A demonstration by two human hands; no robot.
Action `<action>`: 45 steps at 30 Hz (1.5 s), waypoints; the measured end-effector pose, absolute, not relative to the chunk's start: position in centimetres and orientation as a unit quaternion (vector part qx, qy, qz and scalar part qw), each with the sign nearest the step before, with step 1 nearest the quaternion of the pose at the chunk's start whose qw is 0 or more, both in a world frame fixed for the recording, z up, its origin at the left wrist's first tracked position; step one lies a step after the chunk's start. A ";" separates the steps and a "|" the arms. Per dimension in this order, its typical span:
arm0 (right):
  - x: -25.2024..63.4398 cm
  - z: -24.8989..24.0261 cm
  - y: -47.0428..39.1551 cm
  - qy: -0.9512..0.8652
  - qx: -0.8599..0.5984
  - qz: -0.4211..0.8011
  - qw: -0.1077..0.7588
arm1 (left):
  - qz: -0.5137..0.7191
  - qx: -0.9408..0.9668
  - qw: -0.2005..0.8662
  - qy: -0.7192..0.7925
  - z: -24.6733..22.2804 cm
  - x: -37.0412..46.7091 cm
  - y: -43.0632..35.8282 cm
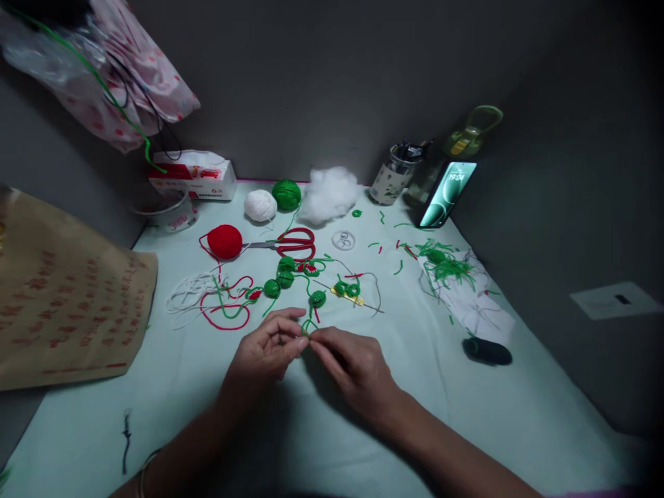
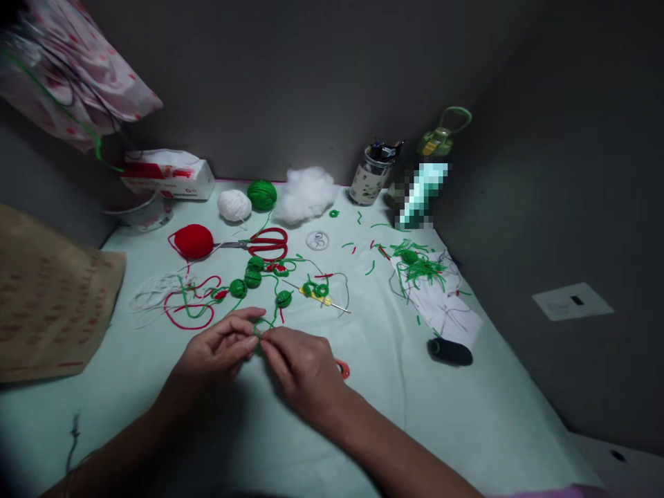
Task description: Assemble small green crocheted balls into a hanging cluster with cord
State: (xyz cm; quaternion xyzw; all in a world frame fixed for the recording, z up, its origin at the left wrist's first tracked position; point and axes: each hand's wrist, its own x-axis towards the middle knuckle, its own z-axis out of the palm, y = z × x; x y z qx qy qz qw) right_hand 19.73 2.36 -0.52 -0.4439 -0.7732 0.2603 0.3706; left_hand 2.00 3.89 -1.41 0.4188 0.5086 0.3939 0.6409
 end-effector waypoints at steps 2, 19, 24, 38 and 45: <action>19.7 -0.5 2.3 -0.793 -0.434 0.225 0.364 | 0.399 0.410 0.639 0.514 -1.3 2.1 3.8; 20.7 -0.7 2.9 -0.818 -0.457 0.081 0.339 | 0.405 0.305 0.726 0.465 -0.9 1.3 4.0; 20.9 -0.4 3.0 -0.800 -0.466 0.124 0.358 | 0.444 0.242 0.748 0.429 0.1 1.5 3.7; 21.3 2.2 2.8 -0.725 -0.435 0.354 0.398 | 0.345 0.423 0.761 0.352 -1.8 1.6 3.4; 23.1 3.8 3.3 -0.555 -0.375 0.557 0.491 | 0.340 0.494 0.726 0.336 -2.0 2.1 2.4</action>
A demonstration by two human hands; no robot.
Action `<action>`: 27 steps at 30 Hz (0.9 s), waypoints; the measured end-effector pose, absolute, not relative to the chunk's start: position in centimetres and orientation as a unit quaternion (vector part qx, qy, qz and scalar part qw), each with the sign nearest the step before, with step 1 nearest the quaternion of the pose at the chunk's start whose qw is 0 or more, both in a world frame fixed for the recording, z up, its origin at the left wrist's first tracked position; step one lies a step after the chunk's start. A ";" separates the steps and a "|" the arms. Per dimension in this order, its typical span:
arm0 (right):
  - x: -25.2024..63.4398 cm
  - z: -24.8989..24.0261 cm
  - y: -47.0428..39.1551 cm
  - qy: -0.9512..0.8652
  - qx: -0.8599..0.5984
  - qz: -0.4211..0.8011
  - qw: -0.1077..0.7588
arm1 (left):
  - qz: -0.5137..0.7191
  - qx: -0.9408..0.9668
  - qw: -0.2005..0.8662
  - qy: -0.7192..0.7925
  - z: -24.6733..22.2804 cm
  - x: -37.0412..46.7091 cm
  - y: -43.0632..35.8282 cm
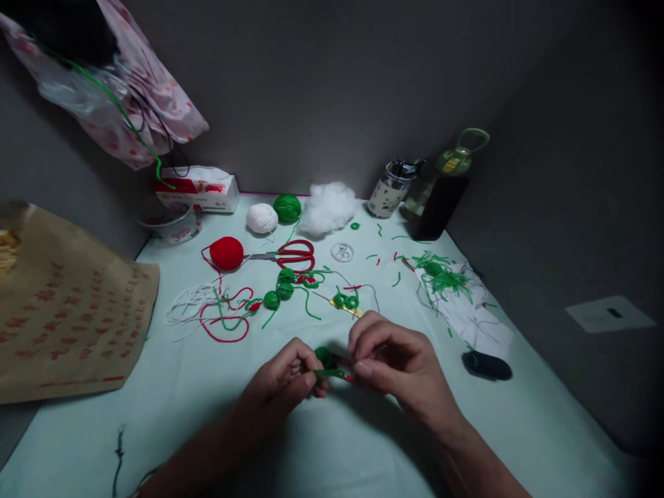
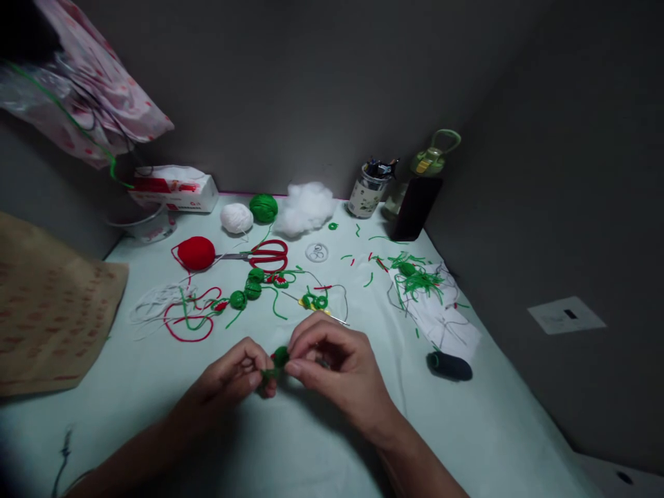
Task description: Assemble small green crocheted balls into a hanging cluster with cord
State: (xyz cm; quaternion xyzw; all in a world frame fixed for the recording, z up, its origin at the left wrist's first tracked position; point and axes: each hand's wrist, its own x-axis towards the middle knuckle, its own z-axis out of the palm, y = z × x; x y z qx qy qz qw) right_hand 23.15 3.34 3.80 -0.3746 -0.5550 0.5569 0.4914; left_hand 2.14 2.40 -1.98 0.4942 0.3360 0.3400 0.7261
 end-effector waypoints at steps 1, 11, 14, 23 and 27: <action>23.4 3.8 3.4 -0.523 -0.355 0.594 0.498 | 0.340 0.494 0.724 0.340 -2.0 2.2 2.3; 24.9 4.1 3.8 -0.360 -0.337 0.686 0.535 | 0.297 0.455 0.735 0.405 -2.2 2.6 2.7; 25.4 4.1 3.9 -0.351 -0.351 0.680 0.540 | 0.283 0.488 0.695 0.447 -2.1 2.3 3.1; 26.6 3.7 4.8 -0.398 -0.443 0.602 0.531 | 0.223 0.496 0.738 0.401 -2.4 2.8 2.6; 26.8 3.5 5.0 -0.456 -0.486 0.597 0.446 | 0.295 0.550 0.643 0.445 -2.3 2.1 3.1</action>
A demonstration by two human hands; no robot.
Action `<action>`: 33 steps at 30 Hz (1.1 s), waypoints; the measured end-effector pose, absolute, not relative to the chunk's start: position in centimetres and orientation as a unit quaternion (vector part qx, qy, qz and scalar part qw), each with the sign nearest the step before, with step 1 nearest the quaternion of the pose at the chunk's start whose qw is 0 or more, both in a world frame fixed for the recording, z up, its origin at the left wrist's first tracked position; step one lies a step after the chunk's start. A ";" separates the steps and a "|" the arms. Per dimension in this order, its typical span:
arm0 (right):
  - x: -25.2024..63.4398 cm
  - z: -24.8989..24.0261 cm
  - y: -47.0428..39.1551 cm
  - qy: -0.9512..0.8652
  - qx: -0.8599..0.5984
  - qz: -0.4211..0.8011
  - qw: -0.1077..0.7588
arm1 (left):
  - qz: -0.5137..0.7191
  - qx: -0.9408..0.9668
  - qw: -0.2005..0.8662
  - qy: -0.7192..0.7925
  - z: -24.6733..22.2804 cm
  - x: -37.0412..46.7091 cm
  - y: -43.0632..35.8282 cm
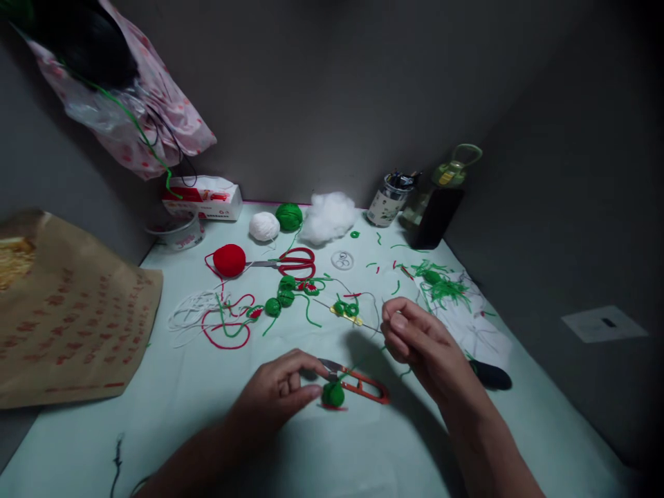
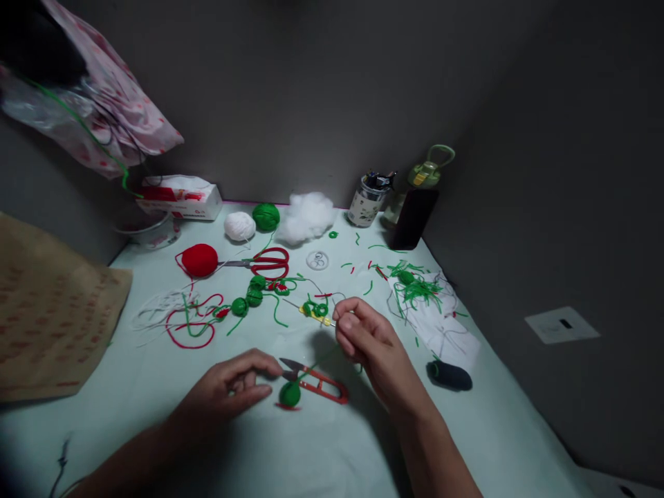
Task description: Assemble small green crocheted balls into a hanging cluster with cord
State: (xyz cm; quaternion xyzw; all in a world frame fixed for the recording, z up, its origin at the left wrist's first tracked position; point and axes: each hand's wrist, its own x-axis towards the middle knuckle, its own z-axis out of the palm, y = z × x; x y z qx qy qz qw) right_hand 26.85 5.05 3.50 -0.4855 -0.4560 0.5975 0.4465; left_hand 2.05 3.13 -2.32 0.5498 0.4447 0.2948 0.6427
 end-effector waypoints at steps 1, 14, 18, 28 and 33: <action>26.8 3.3 5.2 -0.480 -0.504 0.577 0.427 | 0.312 0.551 0.622 0.461 -2.2 1.8 3.3; 23.8 -3.1 7.4 -0.787 -0.576 0.024 0.221 | 0.336 0.535 0.602 0.488 -1.5 2.1 2.9; 24.3 -2.2 7.6 -0.717 -0.600 0.115 0.336 | 0.322 0.494 0.646 0.485 -1.6 2.0 2.8; 23.2 2.3 4.6 -0.601 -0.489 0.457 0.436 | 0.334 0.363 0.770 0.405 -2.1 2.7 3.0; 21.5 2.2 2.8 -0.817 -0.338 0.331 0.329 | 0.340 0.293 0.801 0.396 -1.6 2.4 3.3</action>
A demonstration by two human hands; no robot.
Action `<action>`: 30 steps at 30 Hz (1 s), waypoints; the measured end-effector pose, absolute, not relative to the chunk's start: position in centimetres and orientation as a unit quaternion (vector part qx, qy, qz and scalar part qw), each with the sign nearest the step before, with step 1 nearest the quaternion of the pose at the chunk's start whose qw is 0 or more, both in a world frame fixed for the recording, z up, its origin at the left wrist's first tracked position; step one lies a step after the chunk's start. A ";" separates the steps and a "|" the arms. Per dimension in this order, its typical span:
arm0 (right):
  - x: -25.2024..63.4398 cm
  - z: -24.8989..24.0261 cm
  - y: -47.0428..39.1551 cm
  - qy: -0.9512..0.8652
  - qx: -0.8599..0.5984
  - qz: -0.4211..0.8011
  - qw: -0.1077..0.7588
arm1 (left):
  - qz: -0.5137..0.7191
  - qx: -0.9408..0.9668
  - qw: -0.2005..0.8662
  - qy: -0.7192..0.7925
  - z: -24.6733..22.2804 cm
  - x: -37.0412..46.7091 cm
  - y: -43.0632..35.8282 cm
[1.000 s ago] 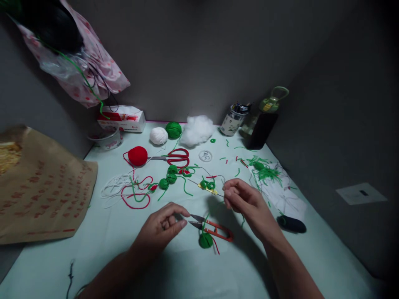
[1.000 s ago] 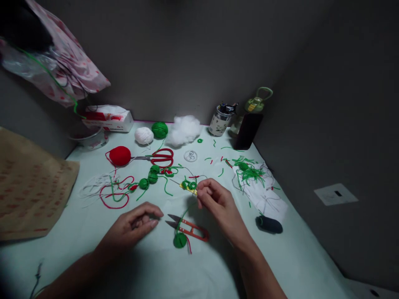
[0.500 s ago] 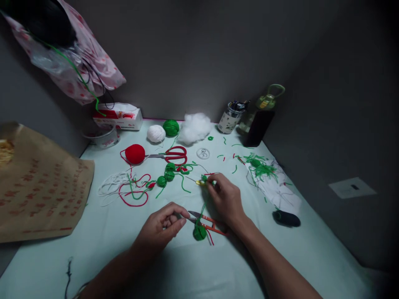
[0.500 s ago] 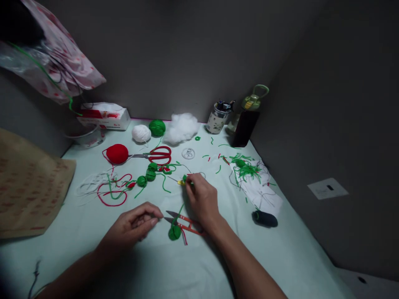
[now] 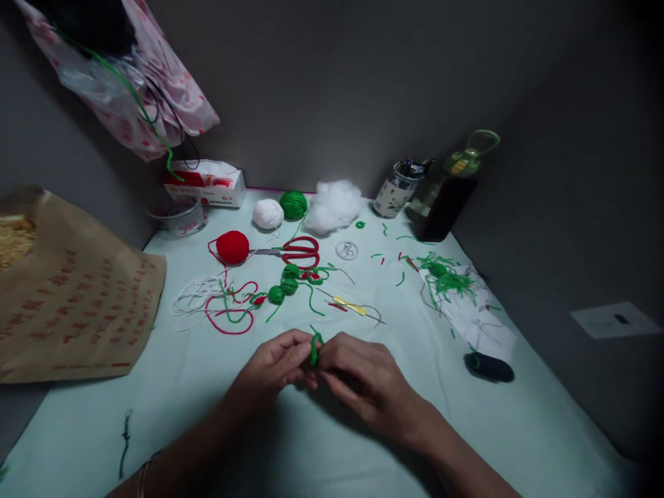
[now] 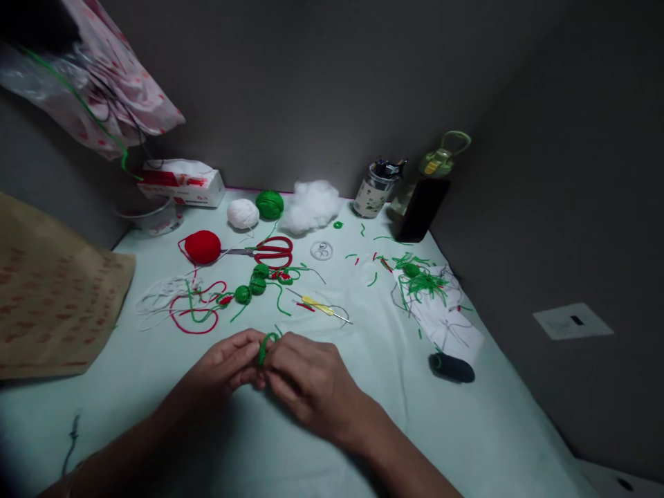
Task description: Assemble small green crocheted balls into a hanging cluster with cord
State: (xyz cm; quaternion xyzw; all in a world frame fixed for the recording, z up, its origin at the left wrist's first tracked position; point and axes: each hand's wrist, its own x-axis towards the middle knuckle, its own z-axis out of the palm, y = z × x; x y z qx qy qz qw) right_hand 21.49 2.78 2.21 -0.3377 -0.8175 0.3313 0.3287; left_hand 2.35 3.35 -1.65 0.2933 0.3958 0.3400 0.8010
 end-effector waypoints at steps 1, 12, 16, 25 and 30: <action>21.4 2.0 2.7 -0.831 -0.326 0.317 0.321 | 0.347 0.279 0.799 0.403 -1.5 2.2 3.4; 21.8 2.0 3.6 -0.673 -0.464 0.430 0.383 | 0.400 0.227 0.757 0.464 -1.2 1.4 3.8; 21.3 1.8 3.4 -0.643 -0.489 0.452 0.379 | 0.391 0.265 0.750 0.463 -1.7 1.3 3.6; 21.1 1.1 3.7 -0.580 -0.486 0.504 0.416 | 0.372 0.365 0.752 0.404 -2.6 1.2 3.9; 20.7 1.5 3.4 -0.567 -0.476 0.533 0.409 | 0.309 0.392 0.801 0.331 -2.6 1.6 3.8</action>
